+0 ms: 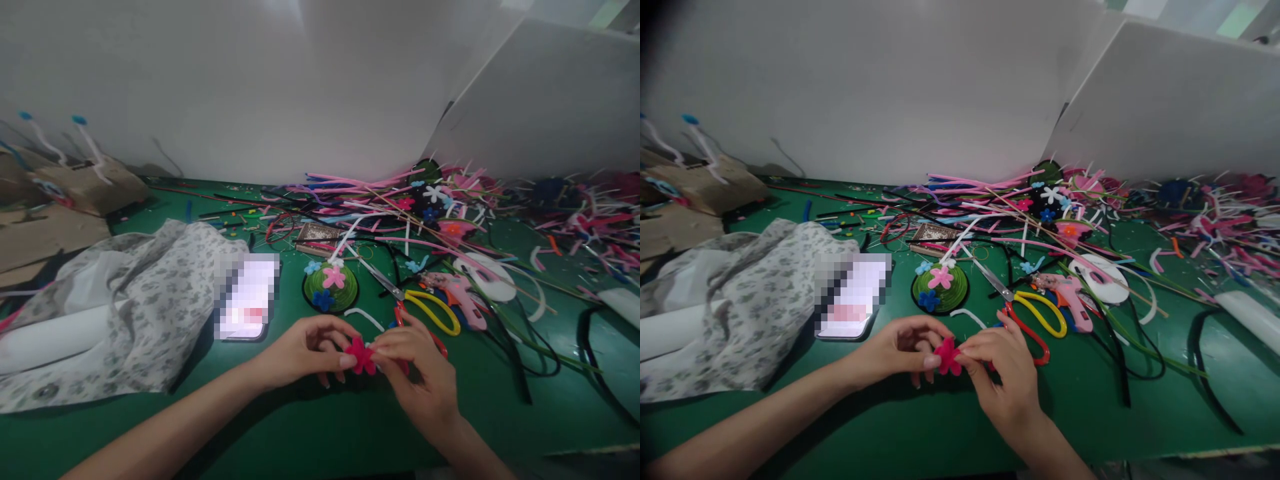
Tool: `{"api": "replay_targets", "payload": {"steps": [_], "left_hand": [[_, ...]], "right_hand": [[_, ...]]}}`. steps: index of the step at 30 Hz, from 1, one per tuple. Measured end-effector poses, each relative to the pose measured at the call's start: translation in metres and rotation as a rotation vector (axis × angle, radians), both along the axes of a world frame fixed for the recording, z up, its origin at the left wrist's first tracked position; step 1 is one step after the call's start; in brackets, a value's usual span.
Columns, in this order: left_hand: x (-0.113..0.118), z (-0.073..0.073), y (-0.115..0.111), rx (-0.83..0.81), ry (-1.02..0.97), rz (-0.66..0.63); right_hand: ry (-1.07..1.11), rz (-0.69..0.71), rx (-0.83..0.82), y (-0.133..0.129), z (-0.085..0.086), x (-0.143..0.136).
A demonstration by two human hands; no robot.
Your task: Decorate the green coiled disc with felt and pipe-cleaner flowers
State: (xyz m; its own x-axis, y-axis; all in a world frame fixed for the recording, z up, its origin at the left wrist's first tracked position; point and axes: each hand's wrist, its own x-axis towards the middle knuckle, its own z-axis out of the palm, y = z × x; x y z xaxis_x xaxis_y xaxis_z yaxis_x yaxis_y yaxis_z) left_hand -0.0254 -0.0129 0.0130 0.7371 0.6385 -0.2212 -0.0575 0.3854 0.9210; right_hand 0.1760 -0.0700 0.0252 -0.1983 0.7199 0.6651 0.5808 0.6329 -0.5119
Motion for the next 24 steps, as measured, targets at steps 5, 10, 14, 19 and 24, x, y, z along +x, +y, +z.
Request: {"api": "replay_targets", "payload": {"steps": [5, 10, 14, 19, 24], "left_hand": [[0.004, 0.001, -0.003, -0.022, 0.081, -0.095], [0.005, -0.003, -0.006, -0.008, 0.079, -0.086], [0.005, -0.005, -0.006, -0.02, 0.079, -0.061], [0.006, -0.001, -0.007, -0.085, 0.089, -0.043], [0.006, -0.003, -0.003, -0.152, 0.021, 0.176]], "right_hand": [[-0.144, -0.088, 0.109, 0.002, 0.0, -0.002], [-0.22, -0.161, 0.222, 0.0, 0.002, -0.008], [-0.405, -0.201, 0.377, -0.007, 0.007, -0.015], [-0.502, -0.148, 0.512, -0.009, 0.022, -0.012], [-0.416, -0.502, 0.224, 0.012, 0.017, 0.037]]}}
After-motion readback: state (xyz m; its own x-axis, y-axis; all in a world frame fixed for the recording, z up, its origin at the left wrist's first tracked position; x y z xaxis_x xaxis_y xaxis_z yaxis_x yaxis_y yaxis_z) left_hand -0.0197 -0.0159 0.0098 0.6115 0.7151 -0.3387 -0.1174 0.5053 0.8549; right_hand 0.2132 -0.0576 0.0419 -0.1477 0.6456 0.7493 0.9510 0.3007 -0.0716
